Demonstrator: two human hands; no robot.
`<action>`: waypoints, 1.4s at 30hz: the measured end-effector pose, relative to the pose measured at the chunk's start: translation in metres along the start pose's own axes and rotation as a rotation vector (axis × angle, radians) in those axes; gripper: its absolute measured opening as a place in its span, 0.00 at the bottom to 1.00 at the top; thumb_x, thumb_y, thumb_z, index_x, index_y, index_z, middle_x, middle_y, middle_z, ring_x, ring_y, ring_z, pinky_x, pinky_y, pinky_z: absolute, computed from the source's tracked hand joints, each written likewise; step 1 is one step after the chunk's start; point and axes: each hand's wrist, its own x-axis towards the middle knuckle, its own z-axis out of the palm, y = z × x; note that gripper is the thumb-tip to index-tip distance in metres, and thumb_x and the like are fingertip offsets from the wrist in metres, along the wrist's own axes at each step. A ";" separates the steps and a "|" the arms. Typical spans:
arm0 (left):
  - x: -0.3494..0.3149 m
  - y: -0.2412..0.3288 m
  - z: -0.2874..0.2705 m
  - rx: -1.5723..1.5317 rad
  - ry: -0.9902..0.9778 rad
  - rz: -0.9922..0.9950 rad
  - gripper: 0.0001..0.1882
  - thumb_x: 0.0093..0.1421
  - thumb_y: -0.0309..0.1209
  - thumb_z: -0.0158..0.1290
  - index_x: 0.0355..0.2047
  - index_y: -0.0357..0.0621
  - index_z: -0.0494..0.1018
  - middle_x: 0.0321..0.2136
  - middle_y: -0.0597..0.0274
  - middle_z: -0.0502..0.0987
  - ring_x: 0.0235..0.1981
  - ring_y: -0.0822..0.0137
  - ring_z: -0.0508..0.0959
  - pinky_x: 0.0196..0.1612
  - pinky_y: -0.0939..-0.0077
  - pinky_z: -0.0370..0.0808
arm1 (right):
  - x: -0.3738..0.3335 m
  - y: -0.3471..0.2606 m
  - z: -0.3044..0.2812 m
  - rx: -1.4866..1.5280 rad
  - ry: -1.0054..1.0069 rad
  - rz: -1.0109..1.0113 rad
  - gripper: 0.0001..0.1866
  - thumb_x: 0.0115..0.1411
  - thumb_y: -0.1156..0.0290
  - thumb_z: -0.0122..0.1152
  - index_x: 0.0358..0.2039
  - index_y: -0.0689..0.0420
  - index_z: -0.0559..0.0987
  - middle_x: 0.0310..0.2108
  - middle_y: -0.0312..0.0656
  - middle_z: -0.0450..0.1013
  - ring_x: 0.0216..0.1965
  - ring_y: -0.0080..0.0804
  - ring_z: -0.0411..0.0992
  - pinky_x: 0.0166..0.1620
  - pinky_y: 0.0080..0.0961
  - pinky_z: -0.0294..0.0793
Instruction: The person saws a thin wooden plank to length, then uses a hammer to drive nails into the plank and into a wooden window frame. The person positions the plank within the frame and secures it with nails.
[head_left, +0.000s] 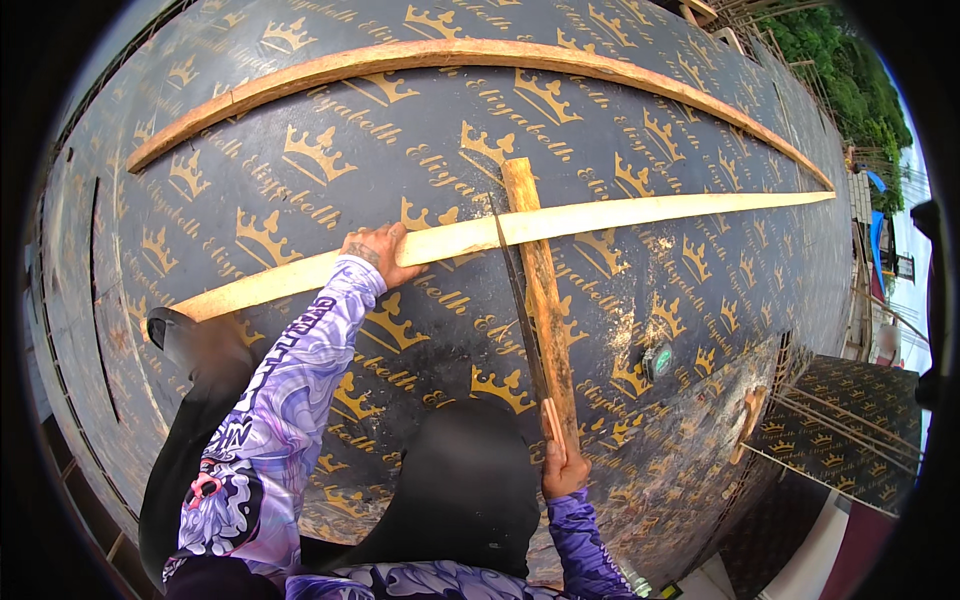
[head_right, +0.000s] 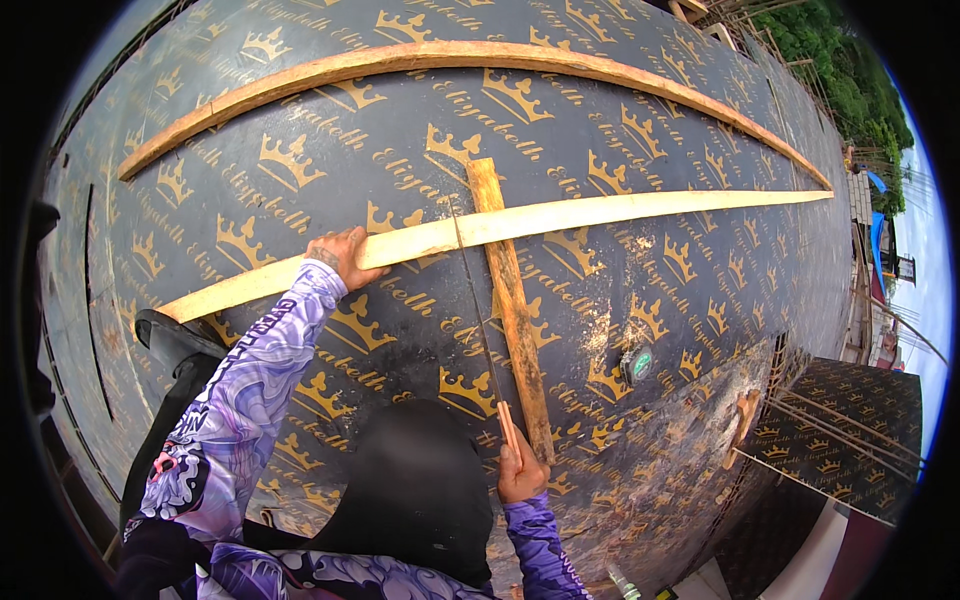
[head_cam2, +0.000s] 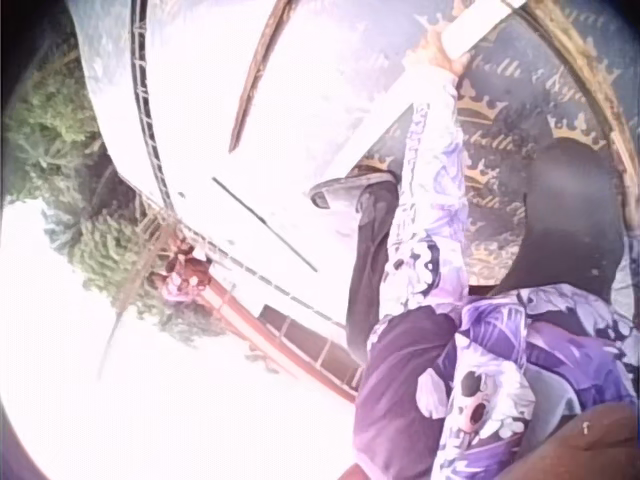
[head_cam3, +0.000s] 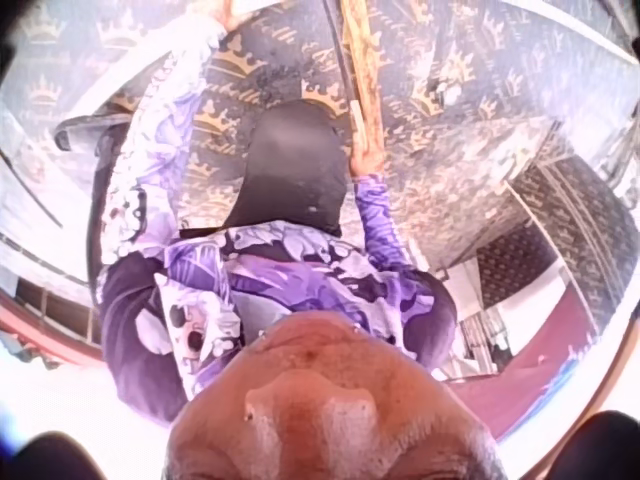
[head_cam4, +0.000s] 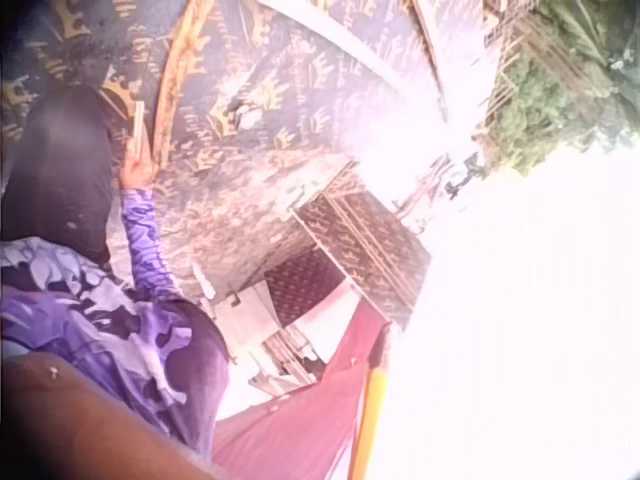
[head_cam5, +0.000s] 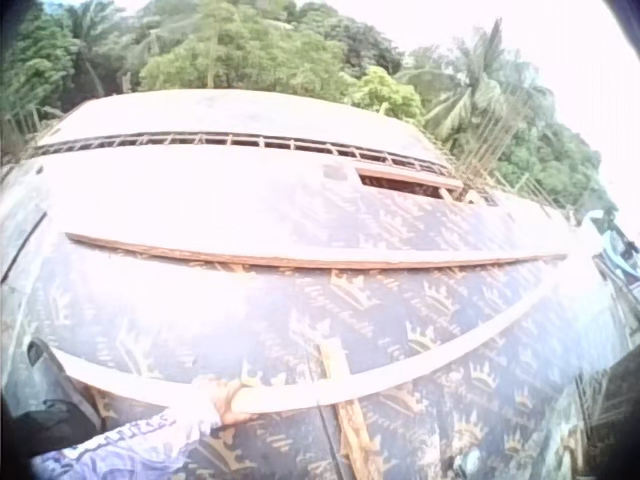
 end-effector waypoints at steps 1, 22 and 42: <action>0.000 0.003 -0.002 -0.001 -0.018 -0.013 0.35 0.49 0.62 0.58 0.44 0.47 0.72 0.37 0.54 0.81 0.38 0.56 0.82 0.46 0.60 0.78 | -0.031 0.016 -0.017 -0.060 -0.015 0.040 0.21 0.65 0.58 0.54 0.53 0.58 0.77 0.41 0.46 0.80 0.27 0.24 0.78 0.32 0.21 0.74; 0.015 0.024 0.003 0.019 -0.005 0.043 0.35 0.48 0.63 0.58 0.44 0.47 0.72 0.37 0.54 0.80 0.38 0.55 0.82 0.44 0.59 0.79 | 0.171 -0.073 0.050 0.034 0.109 -0.047 0.20 0.66 0.57 0.54 0.50 0.59 0.76 0.22 0.53 0.73 0.24 0.44 0.74 0.30 0.35 0.71; 0.002 -0.001 -0.003 0.065 -0.057 -0.012 0.37 0.50 0.65 0.55 0.47 0.48 0.70 0.41 0.54 0.79 0.42 0.56 0.81 0.48 0.61 0.77 | 0.019 0.005 0.017 0.046 0.033 -0.089 0.21 0.65 0.60 0.55 0.53 0.60 0.76 0.37 0.53 0.79 0.35 0.41 0.81 0.38 0.28 0.78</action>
